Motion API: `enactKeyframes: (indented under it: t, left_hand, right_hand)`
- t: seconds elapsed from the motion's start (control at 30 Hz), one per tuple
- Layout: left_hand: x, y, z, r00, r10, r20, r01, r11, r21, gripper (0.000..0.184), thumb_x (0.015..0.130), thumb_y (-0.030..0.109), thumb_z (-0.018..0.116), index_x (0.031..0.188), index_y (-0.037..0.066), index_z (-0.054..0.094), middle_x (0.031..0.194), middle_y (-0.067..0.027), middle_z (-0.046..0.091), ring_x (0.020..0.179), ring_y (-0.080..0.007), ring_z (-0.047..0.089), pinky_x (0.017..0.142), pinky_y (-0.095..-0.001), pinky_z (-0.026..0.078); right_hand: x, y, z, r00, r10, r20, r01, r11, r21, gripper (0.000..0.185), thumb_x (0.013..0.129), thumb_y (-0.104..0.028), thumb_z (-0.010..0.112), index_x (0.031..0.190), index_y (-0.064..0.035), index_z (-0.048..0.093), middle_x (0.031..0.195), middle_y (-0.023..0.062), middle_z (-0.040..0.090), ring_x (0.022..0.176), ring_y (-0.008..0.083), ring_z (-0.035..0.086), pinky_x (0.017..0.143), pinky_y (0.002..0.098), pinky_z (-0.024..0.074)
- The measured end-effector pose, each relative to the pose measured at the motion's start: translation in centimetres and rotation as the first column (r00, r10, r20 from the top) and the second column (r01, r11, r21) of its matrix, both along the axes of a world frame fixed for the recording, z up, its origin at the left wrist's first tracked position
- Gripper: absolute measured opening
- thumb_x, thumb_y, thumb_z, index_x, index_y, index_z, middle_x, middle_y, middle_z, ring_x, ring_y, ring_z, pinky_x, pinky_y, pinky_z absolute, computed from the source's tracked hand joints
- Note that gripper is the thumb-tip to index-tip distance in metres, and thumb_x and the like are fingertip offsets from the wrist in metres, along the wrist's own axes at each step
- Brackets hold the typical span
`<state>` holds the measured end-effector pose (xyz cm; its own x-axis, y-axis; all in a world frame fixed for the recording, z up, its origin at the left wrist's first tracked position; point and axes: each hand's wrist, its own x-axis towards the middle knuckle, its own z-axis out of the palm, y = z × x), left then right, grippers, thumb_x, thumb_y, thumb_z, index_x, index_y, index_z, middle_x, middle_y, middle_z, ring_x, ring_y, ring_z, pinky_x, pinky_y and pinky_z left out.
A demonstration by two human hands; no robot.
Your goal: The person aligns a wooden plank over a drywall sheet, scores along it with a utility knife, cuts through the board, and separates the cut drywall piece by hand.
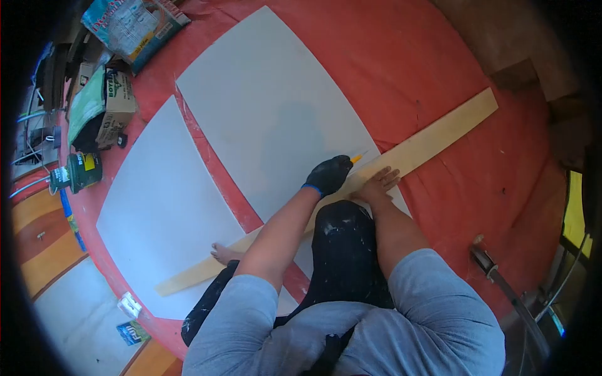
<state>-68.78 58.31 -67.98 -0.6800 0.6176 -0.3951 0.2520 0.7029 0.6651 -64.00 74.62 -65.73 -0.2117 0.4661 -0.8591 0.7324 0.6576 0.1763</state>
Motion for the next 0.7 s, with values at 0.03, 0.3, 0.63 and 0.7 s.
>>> enactKeyframes:
  t: [0.03,0.3,0.63,0.7]
  left_hand:
    - [-0.4,0.8,0.4,0.999,0.003,0.045,-0.003,1.000,0.000,0.040,0.106,0.023,0.044,0.134,0.000,0.060,0.138,-0.0229,0.061,0.125,-0.0382,0.061,0.106,-0.0462,0.049]
    - [-1.7,4.5,1.3,0.998,-0.067,-0.017,0.068,0.996,0.058,0.033,0.103,0.027,0.046,0.118,0.005,0.066,0.122,-0.0186,0.068,0.109,-0.0373,0.068,0.097,-0.0478,0.054]
    - [-0.9,4.9,-2.7,0.981,-0.166,-0.099,0.172,0.984,0.056,0.029,0.101,0.020,0.048,0.114,0.002,0.066,0.117,-0.0213,0.069,0.107,-0.0384,0.069,0.094,-0.0469,0.056]
    - [-0.6,5.4,-3.4,0.990,-0.127,-0.063,0.128,0.991,0.025,0.028,0.100,0.018,0.048,0.111,0.000,0.067,0.114,-0.0222,0.069,0.104,-0.0393,0.071,0.089,-0.0464,0.058]
  right_hand:
    - [-0.1,-0.1,-0.1,1.000,-0.003,0.003,0.003,1.000,0.001,0.174,0.056,-0.054,0.099,0.153,-0.0046,-0.036,0.162,0.0221,-0.039,0.153,0.0437,-0.028,0.118,0.0718,0.0245]
    - [0.0,0.2,-1.0,1.000,-0.005,-0.012,0.005,1.000,0.001,0.179,0.051,-0.057,0.100,0.151,-0.0014,-0.038,0.162,0.0247,-0.038,0.152,0.0451,-0.028,0.117,0.0722,0.0243]
    - [-0.1,0.1,-1.3,0.998,-0.053,-0.033,0.053,0.999,0.011,0.180,0.049,-0.053,0.102,0.152,-0.0013,-0.035,0.162,0.0234,-0.037,0.153,0.0445,-0.027,0.118,0.0726,0.0227]
    - [0.0,0.0,-1.4,0.999,-0.044,-0.030,0.044,0.999,0.004,0.180,0.050,-0.056,0.101,0.151,-0.0008,-0.037,0.162,0.0248,-0.037,0.152,0.0455,-0.028,0.118,0.0720,0.0231]
